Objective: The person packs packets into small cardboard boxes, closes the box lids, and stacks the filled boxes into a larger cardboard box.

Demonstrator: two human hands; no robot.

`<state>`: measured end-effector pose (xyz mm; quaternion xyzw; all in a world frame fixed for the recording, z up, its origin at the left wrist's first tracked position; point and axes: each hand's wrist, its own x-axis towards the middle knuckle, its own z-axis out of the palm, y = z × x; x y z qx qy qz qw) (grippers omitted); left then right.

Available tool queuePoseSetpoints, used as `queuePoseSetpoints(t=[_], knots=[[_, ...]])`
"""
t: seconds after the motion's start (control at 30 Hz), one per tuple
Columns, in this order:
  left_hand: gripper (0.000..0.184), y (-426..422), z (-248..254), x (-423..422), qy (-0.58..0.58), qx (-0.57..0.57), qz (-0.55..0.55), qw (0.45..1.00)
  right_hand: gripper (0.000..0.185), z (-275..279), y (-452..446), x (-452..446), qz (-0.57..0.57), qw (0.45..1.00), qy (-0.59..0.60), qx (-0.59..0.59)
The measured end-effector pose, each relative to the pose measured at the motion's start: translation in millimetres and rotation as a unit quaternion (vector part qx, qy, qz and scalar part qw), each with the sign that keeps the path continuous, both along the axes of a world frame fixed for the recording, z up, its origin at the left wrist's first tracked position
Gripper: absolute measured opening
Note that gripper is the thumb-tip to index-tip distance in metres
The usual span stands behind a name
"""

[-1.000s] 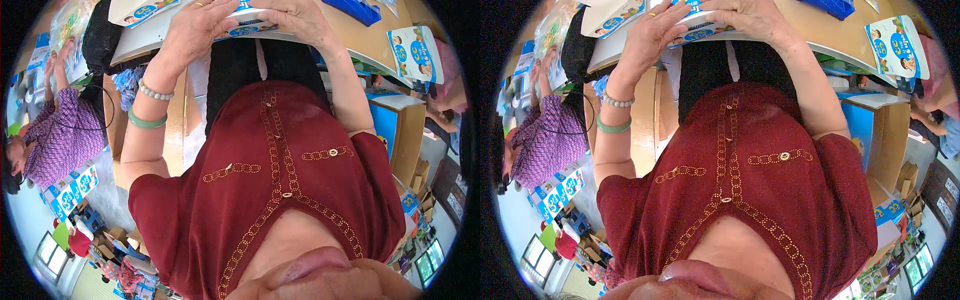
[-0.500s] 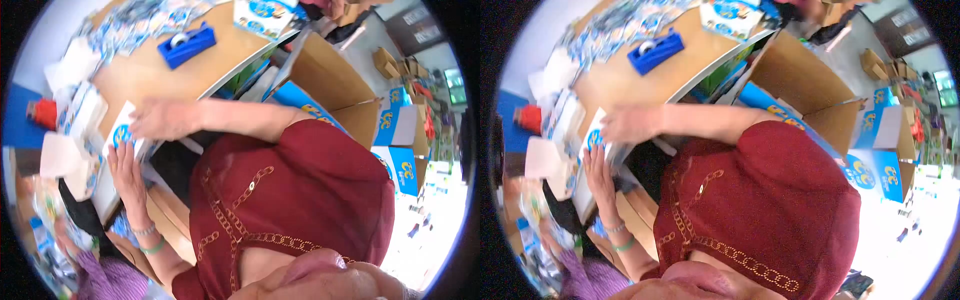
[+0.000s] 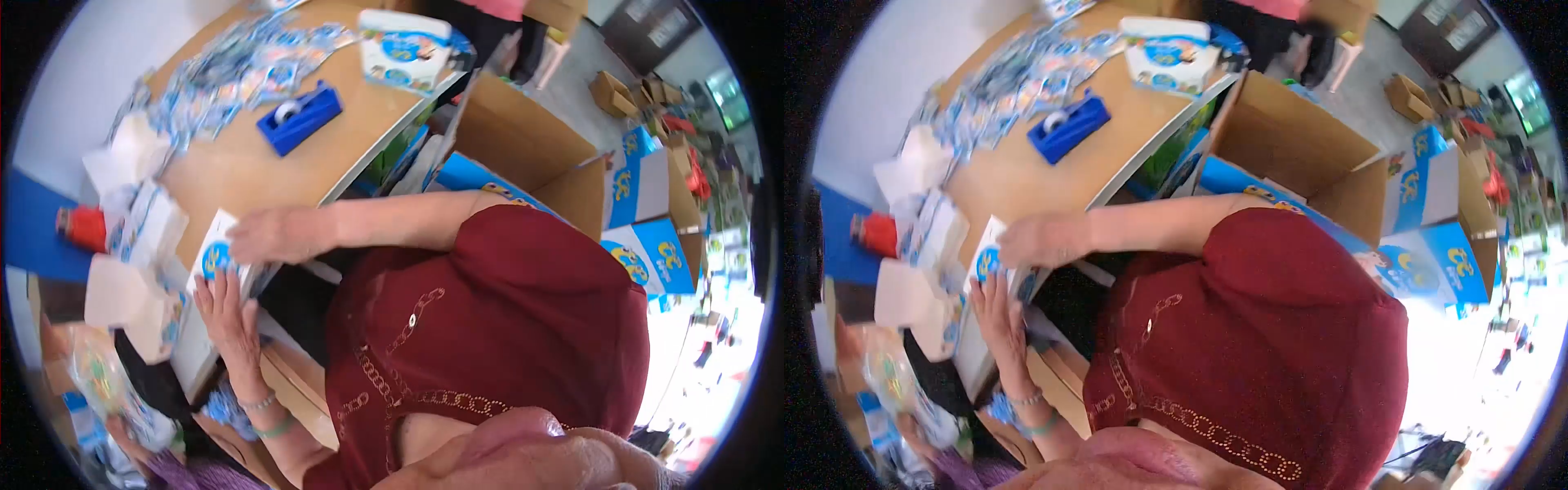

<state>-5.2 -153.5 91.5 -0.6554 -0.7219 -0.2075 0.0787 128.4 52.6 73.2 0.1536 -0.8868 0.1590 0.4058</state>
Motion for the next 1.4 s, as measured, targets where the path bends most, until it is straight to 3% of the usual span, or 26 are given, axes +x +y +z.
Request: queuePoseSetpoints(t=[0.07, 0.13, 0.17, 0.23, 0.27, 0.33, 0.57, 0.67, 0.8, 0.87, 0.9, 0.97, 1.07, 1.17, 1.3, 1.4], knots=[[0.039, 2.1, -9.7, -7.5, 0.015, 0.005, -0.007, 1.000, 0.015, -6.6, 1.4, -6.0, 0.007, 1.000, -0.027, 0.010], [0.036, 3.2, -17.6, -10.6, 0.004, 0.022, 0.005, 1.000, 0.011, -6.4, 7.0, -12.6, 0.081, 0.991, -0.059, -0.085], [0.035, 3.9, -16.7, -10.4, -0.006, 0.019, 0.009, 1.000, 0.011, -9.1, 16.8, -21.0, 0.061, 0.994, -0.059, -0.070], [0.035, 8.2, -17.6, -9.7, -0.012, 0.034, 0.003, 0.999, 0.010, -13.7, 27.5, -34.7, 0.204, 0.914, -0.228, -0.266], [0.035, 6.7, -18.2, -11.0, -0.015, 0.033, 0.015, 0.999, 0.010, -19.0, 20.5, -33.6, 0.198, 0.917, -0.227, -0.263], [0.034, 8.1, -21.4, -11.5, -0.014, 0.037, 0.016, 0.999, 0.010, -19.0, 8.8, -21.6, 0.165, 0.922, -0.094, -0.338], [0.035, 3.3, -20.0, -21.6, -0.007, 0.038, -0.009, 0.999, 0.012, 3.0, -1.1, 1.8, 0.060, 0.985, -0.114, -0.118], [0.036, 1.4, -15.6, -19.8, -0.025, 0.029, -0.005, 0.999, 0.012, -5.9, -3.0, -6.6, 0.062, 0.989, -0.056, -0.118], [0.037, 3.9, -16.5, -22.2, -0.034, 0.048, -0.022, 0.998, 0.010, -5.2, 3.8, -12.3, 0.067, 0.982, -0.087, -0.154], [0.034, 3.4, -14.7, -22.1, -0.047, 0.031, -0.010, 0.998, 0.007, -15.2, 14.1, -18.0, 0.173, 0.930, -0.148, -0.287], [0.033, 3.5, -14.5, -20.8, -0.060, 0.013, -0.001, 0.998, 0.007, -14.3, 10.6, -17.0, 0.174, 0.930, -0.151, -0.285], [0.033, 3.7, -16.1, -20.5, -0.054, 0.016, 0.000, 0.998, 0.008, -13.5, -4.1, -12.6, 0.086, 0.959, -0.053, -0.266], [0.033, 6.1, -16.3, -19.5, -0.050, 0.025, -0.003, 0.998, 0.010, -14.9, -10.5, -8.8, 0.062, 0.971, 0.000, -0.230], [0.035, 1.5, -19.4, -25.6, -0.057, 0.041, -0.020, 0.997, 0.009, -8.2, -10.4, -1.0, 0.038, 0.988, -0.043, -0.141], [0.034, 3.6, -17.3, -28.2, -0.048, 0.071, -0.044, 0.995, 0.005, -11.3, -14.1, 1.7, 0.053, 0.993, -0.007, -0.101], [0.031, 4.2, -18.3, -25.1, -0.023, 0.077, -0.039, 0.996, 0.008, -7.8, -24.3, 6.6, -0.001, 0.999, -0.016, -0.048]])
